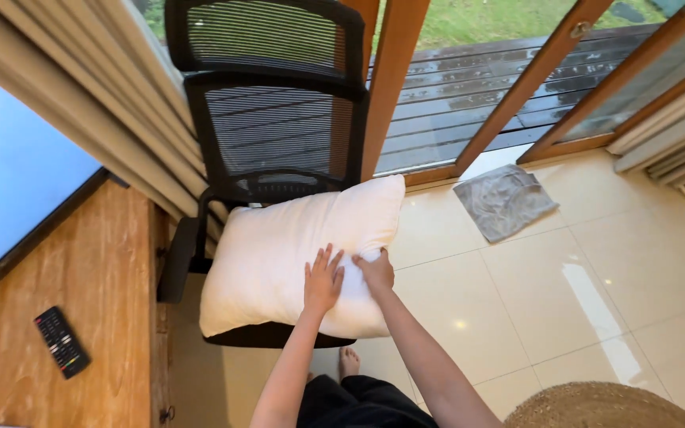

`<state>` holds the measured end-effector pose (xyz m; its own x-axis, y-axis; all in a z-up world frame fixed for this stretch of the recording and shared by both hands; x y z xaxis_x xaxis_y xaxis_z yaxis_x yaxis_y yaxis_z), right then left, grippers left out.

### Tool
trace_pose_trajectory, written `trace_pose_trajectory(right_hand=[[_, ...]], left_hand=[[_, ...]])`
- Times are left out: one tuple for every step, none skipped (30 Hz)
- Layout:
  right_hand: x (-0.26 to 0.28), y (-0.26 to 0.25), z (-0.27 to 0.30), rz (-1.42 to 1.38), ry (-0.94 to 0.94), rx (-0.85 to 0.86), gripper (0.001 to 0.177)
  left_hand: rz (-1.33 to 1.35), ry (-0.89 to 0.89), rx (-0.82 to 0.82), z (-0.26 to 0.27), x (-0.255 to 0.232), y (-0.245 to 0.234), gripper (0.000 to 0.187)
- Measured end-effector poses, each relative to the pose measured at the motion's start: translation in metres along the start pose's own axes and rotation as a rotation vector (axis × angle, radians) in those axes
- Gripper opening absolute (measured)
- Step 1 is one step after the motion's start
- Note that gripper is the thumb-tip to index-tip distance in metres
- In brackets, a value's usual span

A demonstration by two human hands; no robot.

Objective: The person inserts a pillow into a white pillowcase on a bed, adjusting the fabric and corners to fit. They then move the pillow to a chair and back to the bed, repeating the insertion process with another pillow.

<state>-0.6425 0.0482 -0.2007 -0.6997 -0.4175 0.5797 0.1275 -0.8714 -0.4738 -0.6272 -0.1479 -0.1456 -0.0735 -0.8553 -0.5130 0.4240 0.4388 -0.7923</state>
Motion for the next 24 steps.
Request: trace_pose_trajectory(right_hand=[[0.007,0.005,0.009,-0.006,-0.004,0.004,0.117],[0.019,0.003,0.020,-0.061,-0.083,-0.058,0.088],[0.028,0.001,0.033,-0.122,-0.155,-0.125,0.061],[0.045,0.010,0.047,-0.132,-0.152,-0.125,0.061],[0.061,0.009,0.061,-0.158,-0.186,-0.150,0.058],[0.078,0.008,0.075,-0.184,-0.221,-0.177,0.056],[0.089,0.008,0.098,-0.191,-0.218,-0.188,0.056],[0.110,0.006,0.123,-0.273,-0.341,-0.218,0.047],[0.129,0.005,0.151,-0.354,-0.464,-0.247,0.038],[0.134,0.000,0.166,-0.360,-0.461,-0.257,0.038],[0.141,-0.009,0.183,-0.446,-0.519,-0.293,0.036],[0.146,-0.018,0.200,-0.530,-0.579,-0.329,0.034],[0.142,-0.031,0.205,-0.540,-0.572,-0.347,0.034],[0.137,-0.043,0.209,-0.663,-0.620,-0.315,0.029],[0.131,-0.059,0.213,-0.785,-0.667,-0.289,0.023],[0.118,-0.078,0.225,-0.794,-0.658,-0.314,0.023],[0.102,-0.098,0.240,-0.812,-0.664,-0.357,0.021],[0.084,-0.116,0.256,-0.829,-0.669,-0.401,0.020],[0.064,-0.142,0.266,-0.839,-0.659,-0.416,0.020],[0.036,-0.172,0.278,-0.863,-0.616,-0.511,0.023],[0.001,-0.203,0.293,-0.878,-0.565,-0.612,0.026],[-0.031,-0.224,0.303,-0.881,-0.548,-0.633,0.026],[-0.068,-0.254,0.316,-0.938,-0.533,-0.706,0.028],[-0.107,-0.284,0.332,-0.995,-0.520,-0.781,0.029]], left_hand=[[-0.007,-0.002,-0.002,0.005,0.004,-0.001,0.056],[0.060,-0.037,-0.103,0.012,0.012,-0.011,0.058],[0.125,-0.065,-0.199,0.021,0.021,-0.020,0.062],[0.115,-0.062,-0.195,0.021,0.035,-0.021,0.062],[0.200,0.003,-0.493,0.032,0.043,-0.042,0.057],[0.288,0.068,-0.791,0.049,0.054,-0.058,0.051],[0.289,0.081,-0.786,0.054,0.061,-0.069,0.051],[0.289,0.097,-0.862,0.065,0.068,-0.083,0.047],[0.287,0.111,-0.938,0.077,0.077,-0.098,0.043],[0.288,0.122,-0.932,0.092,0.084,-0.108,0.043],[0.489,-0.002,-0.785,0.093,0.107,-0.108,0.045],[0.680,-0.127,-0.628,0.096,0.127,-0.102,0.047],[0.676,-0.113,-0.614,0.088,0.149,-0.098,0.047],[0.681,-0.285,-0.438,0.074,0.179,-0.076,0.054],[0.674,-0.454,-0.255,0.062,0.206,-0.052,0.062],[0.665,-0.437,-0.236,0.064,0.198,-0.037,0.062],[0.924,-0.533,-0.041,0.071,0.194,0.005,0.080],[1.173,-0.631,0.166,0.082,0.184,0.047,0.102],[1.158,-0.630,0.179,0.089,0.172,0.067,0.102],[1.216,-0.691,0.296,0.100,0.156,0.097,0.117],[1.273,-0.755,0.425,0.115,0.136,0.135,0.132],[1.257,-0.757,0.449,0.130,0.123,0.150,0.132],[1.422,-0.783,0.547,0.142,0.092,0.173,0.148],[1.585,-0.812,0.648,0.155,0.059,0.194,0.165]])
Point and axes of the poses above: each hand's wrist, its own z-axis away from the middle knuckle, its own y-axis out of the palm, x = y × z, the point moved 9 cm from there along -z, towards the middle knuckle, and after that the axes turned 10 degrees about x, right-handed, at the moved point
